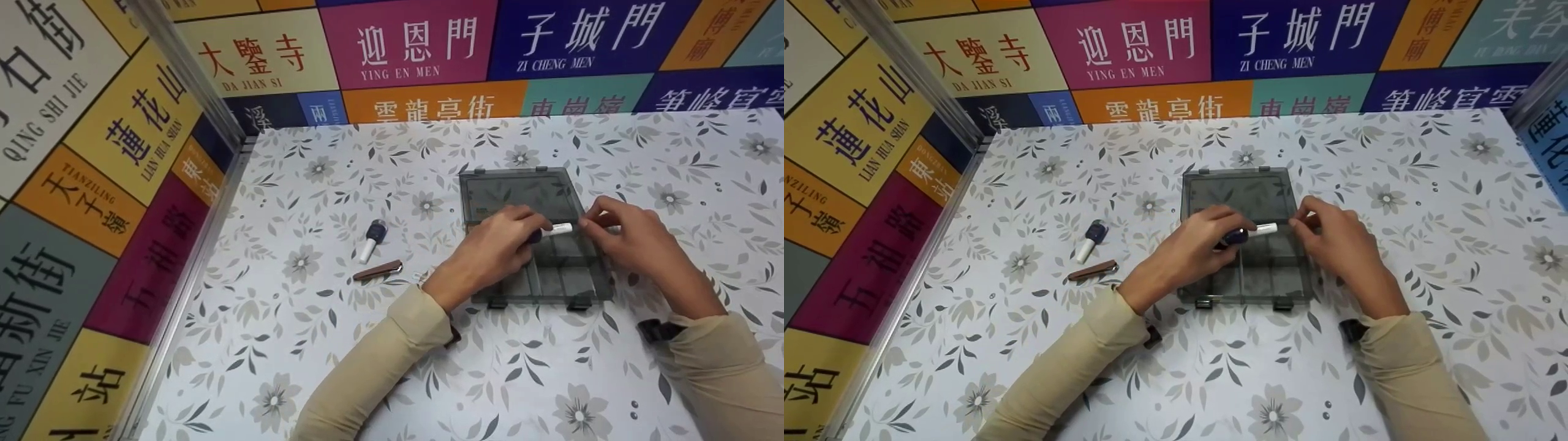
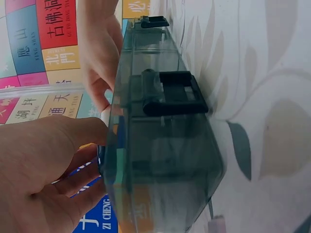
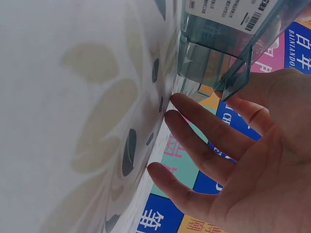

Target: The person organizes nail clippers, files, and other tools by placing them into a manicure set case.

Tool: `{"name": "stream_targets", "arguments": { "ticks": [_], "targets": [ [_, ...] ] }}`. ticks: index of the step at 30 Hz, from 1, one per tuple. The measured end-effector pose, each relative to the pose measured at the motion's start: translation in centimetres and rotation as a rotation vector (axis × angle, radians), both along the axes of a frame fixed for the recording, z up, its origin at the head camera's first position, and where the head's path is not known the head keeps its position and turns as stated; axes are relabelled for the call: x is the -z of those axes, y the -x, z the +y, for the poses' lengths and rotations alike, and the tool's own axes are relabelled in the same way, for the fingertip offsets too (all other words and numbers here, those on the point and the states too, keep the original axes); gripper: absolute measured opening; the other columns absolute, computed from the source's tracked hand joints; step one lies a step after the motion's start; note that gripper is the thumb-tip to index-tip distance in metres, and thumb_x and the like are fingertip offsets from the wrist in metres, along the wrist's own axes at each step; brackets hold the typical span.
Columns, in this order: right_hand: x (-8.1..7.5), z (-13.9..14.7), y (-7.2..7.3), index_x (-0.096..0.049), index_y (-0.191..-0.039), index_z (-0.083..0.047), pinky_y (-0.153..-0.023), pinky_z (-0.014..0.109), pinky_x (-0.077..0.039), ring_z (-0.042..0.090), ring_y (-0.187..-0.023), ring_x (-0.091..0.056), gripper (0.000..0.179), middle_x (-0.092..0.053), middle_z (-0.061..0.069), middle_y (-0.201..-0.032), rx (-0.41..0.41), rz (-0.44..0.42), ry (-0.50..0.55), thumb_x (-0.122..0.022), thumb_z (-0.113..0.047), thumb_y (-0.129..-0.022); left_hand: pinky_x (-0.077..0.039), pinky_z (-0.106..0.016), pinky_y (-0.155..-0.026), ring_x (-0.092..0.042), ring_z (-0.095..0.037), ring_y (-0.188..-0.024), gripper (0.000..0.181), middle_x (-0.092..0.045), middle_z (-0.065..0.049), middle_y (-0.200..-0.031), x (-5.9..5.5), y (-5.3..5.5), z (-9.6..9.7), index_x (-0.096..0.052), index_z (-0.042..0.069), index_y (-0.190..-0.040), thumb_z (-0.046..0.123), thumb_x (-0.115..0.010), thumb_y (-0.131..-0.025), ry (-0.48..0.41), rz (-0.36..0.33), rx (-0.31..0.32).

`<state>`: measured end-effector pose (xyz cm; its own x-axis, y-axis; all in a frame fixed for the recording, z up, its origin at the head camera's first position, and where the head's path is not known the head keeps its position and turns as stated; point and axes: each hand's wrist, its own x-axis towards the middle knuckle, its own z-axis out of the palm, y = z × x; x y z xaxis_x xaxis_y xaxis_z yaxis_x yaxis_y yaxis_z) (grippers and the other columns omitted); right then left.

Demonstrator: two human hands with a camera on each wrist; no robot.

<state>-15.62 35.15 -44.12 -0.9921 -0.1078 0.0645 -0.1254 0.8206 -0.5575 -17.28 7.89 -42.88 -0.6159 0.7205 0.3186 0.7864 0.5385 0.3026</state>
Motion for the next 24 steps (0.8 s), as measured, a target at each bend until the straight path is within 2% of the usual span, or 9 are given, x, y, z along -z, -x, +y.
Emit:
{"name": "stream_targets", "arguments": {
  "ticks": [8,18,24],
  "targets": [
    [0.0,0.0,-0.1,-0.068,-0.106,-0.012,-0.083,0.062,-0.054,0.055,-0.111,-0.074,0.02,-0.078,0.029,-0.118,-0.005,0.015,-0.001,-0.065,-0.031,-0.109,-0.057,-0.024,-0.103,-0.069,-0.015,-0.123,0.037,-0.069,0.001,-0.133,0.2,0.0,0.8,-0.071,0.018,-0.135,0.008,-0.07,-0.1,0.008,-0.03,0.018],
    [0.1,0.0,0.0,-0.068,-0.105,-0.009,-0.086,0.068,-0.053,0.056,-0.112,-0.073,0.018,-0.078,0.029,-0.116,-0.014,0.031,0.009,-0.066,-0.026,-0.109,-0.054,-0.021,-0.105,-0.067,-0.015,-0.125,0.037,-0.068,0.002,-0.136,0.3,-0.2,1.8,-0.07,0.018,-0.136,0.009,-0.07,-0.1,0.015,-0.049,0.05],
    [-0.1,0.1,0.0,-0.069,-0.106,-0.011,-0.084,0.063,-0.054,0.055,-0.112,-0.073,0.019,-0.078,0.029,-0.118,-0.009,0.009,0.006,-0.066,-0.029,-0.109,-0.052,-0.02,-0.109,-0.066,-0.015,-0.127,0.036,-0.067,0.001,-0.137,0.6,-0.4,2.2,-0.07,0.018,-0.138,0.009,-0.068,-0.102,0.006,-0.045,0.082]
  ]
}}
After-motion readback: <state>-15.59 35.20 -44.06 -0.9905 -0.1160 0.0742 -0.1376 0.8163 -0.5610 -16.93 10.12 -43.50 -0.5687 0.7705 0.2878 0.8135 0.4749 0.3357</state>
